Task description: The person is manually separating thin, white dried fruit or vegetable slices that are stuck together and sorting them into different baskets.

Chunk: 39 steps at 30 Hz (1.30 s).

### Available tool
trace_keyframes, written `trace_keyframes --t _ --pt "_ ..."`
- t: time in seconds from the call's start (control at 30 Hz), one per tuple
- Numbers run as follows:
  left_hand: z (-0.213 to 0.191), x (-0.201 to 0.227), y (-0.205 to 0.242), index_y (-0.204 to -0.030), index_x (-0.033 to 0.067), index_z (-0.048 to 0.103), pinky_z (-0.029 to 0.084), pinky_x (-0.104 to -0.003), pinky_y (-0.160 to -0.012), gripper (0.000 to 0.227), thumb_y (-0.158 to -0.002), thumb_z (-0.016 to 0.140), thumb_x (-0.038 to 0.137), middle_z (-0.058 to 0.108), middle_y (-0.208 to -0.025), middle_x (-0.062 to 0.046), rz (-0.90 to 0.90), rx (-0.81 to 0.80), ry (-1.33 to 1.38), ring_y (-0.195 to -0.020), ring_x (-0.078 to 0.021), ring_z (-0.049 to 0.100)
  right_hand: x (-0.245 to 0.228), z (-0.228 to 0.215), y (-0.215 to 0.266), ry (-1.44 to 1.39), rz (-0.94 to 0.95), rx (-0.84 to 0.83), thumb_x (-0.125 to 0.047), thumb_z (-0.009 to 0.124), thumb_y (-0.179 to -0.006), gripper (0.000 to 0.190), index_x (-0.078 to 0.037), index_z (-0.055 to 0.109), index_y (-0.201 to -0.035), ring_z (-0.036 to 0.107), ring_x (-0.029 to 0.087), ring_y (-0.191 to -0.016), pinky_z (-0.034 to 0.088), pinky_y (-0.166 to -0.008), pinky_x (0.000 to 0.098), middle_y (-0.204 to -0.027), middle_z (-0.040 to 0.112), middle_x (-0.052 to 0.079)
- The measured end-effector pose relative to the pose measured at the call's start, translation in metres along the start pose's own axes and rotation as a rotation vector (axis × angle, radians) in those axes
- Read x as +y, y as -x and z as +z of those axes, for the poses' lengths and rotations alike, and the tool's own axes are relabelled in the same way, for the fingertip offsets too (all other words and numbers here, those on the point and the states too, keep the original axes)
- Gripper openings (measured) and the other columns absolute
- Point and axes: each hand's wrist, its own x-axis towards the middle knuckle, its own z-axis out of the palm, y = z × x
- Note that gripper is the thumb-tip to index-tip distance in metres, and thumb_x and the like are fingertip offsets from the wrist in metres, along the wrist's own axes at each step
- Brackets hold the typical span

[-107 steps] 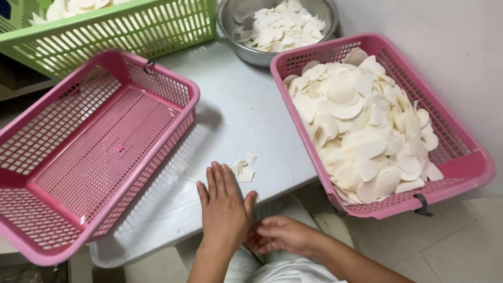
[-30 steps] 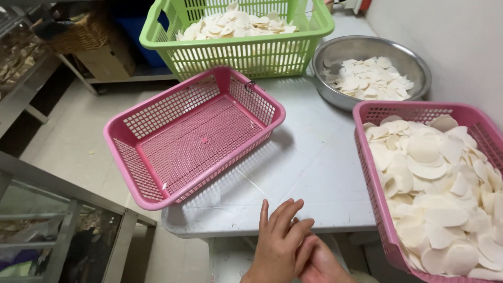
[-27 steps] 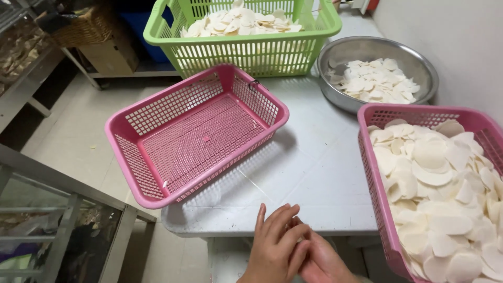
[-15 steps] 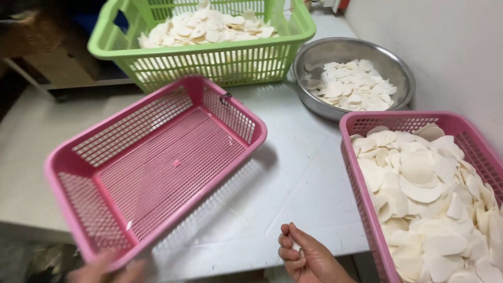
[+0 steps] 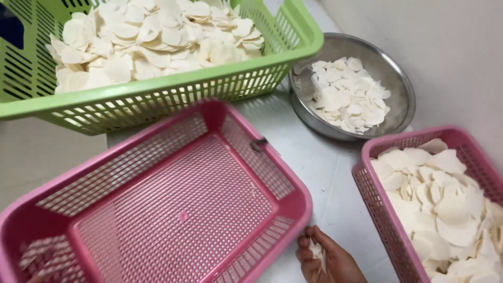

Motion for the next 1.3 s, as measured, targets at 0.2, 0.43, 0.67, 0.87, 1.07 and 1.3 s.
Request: trace_keyframes --t 0.2,0.43,0.67,0.87,1.07,1.3 --pt "0.011 -0.004 -0.049 -0.171 0.0029 0.018 0.049 -0.054 -0.077 0.089 -0.09 0.052 -0.008 0.056 -0.131 -0.035 0.053 0.05 -0.233 -0.096 -0.0438 0.058 0.018 0.098 0.058 0.109 -0.327 0.357 -0.019 0.062 -0.099 0.017 -0.01 0.068 -0.113 0.067 0.014 -0.091 0.057 -0.078 0.0193 -0.104 0.072 0.005" --pt "0.074 0.123 -0.037 -0.16 0.0001 0.036 0.034 -0.069 -0.111 0.095 -0.076 0.079 0.007 0.033 -0.164 -0.031 0.244 0.168 -1.011 -0.141 -0.056 0.037 -0.003 0.164 0.118 0.063 -0.468 0.425 -0.016 0.059 -0.102 0.013 -0.005 0.051 -0.102 0.063 0.024 -0.108 0.056 -0.098 0.0285 -0.112 0.055 0.012" --pt "0.193 0.248 -0.066 -0.146 0.0098 0.049 0.019 -0.056 -0.123 0.059 -0.09 0.064 0.019 0.032 -0.165 -0.016 0.538 -0.224 -0.902 -0.151 -0.0337 0.023 -0.088 0.235 0.116 0.072 -0.57 0.227 -0.006 0.059 -0.098 0.017 -0.006 0.061 -0.115 0.066 0.021 -0.11 0.059 -0.097 0.0263 -0.112 0.062 0.01" --pt "0.245 0.212 -0.155 -0.139 0.0151 0.065 0.043 -0.06 -0.11 0.047 -0.102 0.054 0.043 0.064 -0.135 -0.022 0.29 -0.259 -0.962 -0.133 -0.0452 0.054 -0.192 0.295 0.062 0.414 -0.676 0.043 -0.004 0.061 -0.099 0.027 -0.011 0.061 -0.125 0.066 0.014 -0.103 0.059 -0.094 0.0234 -0.105 0.062 0.001" --pt "0.299 0.3 -0.128 -0.15 0.0274 0.047 0.061 -0.044 -0.086 0.054 -0.109 0.027 0.055 0.07 -0.136 -0.006 -0.41 -0.338 -1.295 -0.12 -0.028 0.068 -0.27 0.396 -0.019 0.477 -0.706 0.141 -0.005 0.069 -0.094 0.028 -0.005 0.064 -0.123 0.064 0.014 -0.083 0.057 -0.066 0.0145 -0.101 0.063 0.008" --pt "0.307 0.3 -0.133 -0.143 0.0272 0.055 0.063 -0.04 -0.078 0.05 -0.106 0.03 0.051 0.074 -0.13 0.006 -0.421 -0.284 -1.3 -0.108 -0.0229 0.075 -0.353 0.455 -0.17 0.429 -0.559 0.056 -0.035 0.061 -0.105 0.025 -0.01 0.066 -0.103 0.063 0.016 -0.069 0.06 -0.062 0.026 -0.074 0.059 0.003"
